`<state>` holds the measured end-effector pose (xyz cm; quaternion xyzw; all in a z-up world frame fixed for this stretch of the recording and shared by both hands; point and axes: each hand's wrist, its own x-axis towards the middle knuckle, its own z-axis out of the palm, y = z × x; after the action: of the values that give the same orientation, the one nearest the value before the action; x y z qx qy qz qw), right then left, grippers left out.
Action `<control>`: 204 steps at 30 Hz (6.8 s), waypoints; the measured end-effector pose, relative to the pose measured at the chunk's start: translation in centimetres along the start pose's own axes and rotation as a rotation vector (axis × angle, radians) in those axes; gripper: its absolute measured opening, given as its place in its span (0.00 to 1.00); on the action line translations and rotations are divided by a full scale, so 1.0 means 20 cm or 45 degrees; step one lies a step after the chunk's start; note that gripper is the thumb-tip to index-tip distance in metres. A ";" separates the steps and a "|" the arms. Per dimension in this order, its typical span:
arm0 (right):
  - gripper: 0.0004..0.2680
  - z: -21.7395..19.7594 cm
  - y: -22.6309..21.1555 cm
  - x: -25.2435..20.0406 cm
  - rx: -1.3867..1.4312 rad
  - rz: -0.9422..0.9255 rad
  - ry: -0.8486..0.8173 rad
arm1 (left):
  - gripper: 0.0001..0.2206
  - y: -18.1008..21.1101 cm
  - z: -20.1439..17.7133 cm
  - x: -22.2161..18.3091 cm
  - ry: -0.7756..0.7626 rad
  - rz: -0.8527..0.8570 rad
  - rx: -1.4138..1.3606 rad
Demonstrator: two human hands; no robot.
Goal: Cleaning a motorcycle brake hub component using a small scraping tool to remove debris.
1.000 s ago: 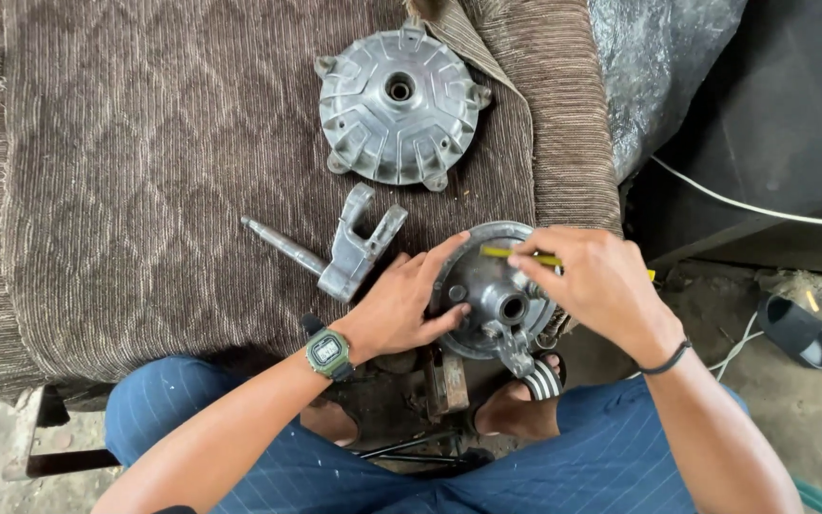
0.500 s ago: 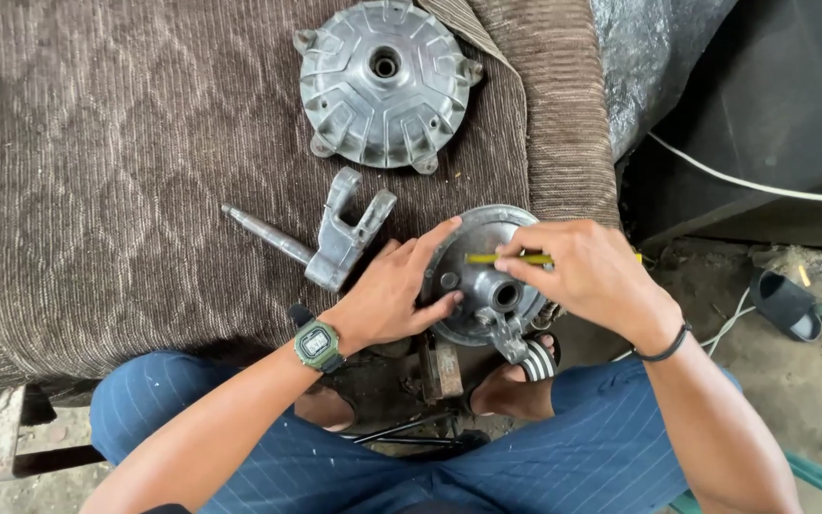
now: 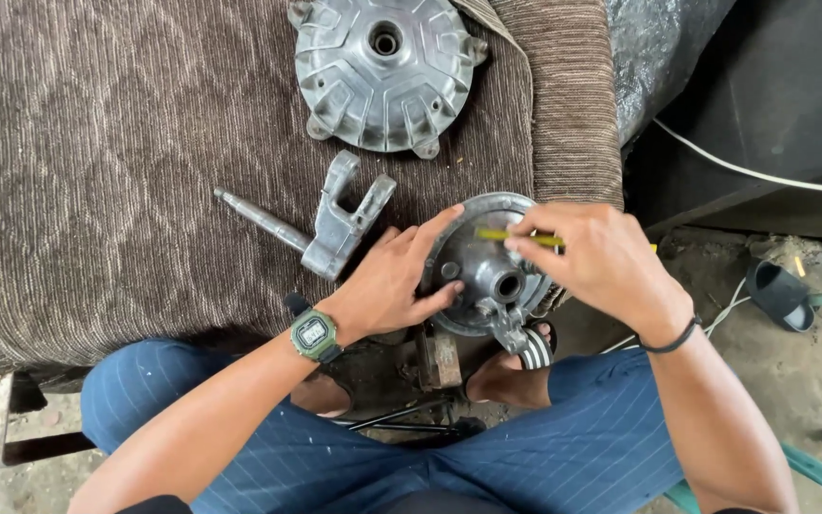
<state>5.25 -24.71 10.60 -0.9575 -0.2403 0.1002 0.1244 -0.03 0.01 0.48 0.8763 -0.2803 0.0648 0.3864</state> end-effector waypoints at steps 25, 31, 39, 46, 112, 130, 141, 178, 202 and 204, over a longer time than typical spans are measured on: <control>0.04 0.00 0.00 0.00 -0.017 -0.010 0.008 | 0.40 0.00 0.00 0.00 0.028 0.027 0.010; 0.03 -0.01 -0.04 -0.01 0.116 -0.049 -0.052 | 0.40 0.01 0.00 0.00 0.033 0.036 0.025; 0.03 -0.04 -0.07 -0.01 0.095 -0.019 -0.065 | 0.40 -0.01 0.01 -0.01 0.033 0.025 0.007; 0.04 -0.03 -0.01 0.00 -0.068 0.061 0.052 | 0.40 -0.02 0.03 -0.01 0.035 0.023 0.015; 0.11 0.16 0.19 -0.16 0.248 -0.335 0.269 | 0.23 0.12 0.05 0.02 0.187 -0.070 -0.513; 0.13 0.38 -0.48 -1.11 0.346 -0.124 0.268 | 0.18 0.81 0.26 -0.90 0.672 -0.910 -1.642; 0.17 0.67 -0.47 -1.27 0.469 0.169 0.283 | 0.24 0.57 0.62 -1.14 0.760 -1.504 -2.161; 0.07 0.63 -0.49 -1.33 0.288 0.307 0.119 | 0.14 0.15 1.05 -1.58 0.804 -1.615 -2.467; 0.07 0.64 -0.48 -1.33 0.167 0.108 0.363 | 0.15 0.13 1.08 -1.60 0.736 -1.567 -2.520; 0.07 0.67 -0.52 -1.33 0.114 0.165 0.306 | 0.15 0.12 1.09 -1.59 0.737 -1.556 -2.527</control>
<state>-25.73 -26.17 4.44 -0.9696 -0.1566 0.0034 0.1880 -30.22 -2.78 -23.51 0.1375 0.3514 -0.1789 0.9086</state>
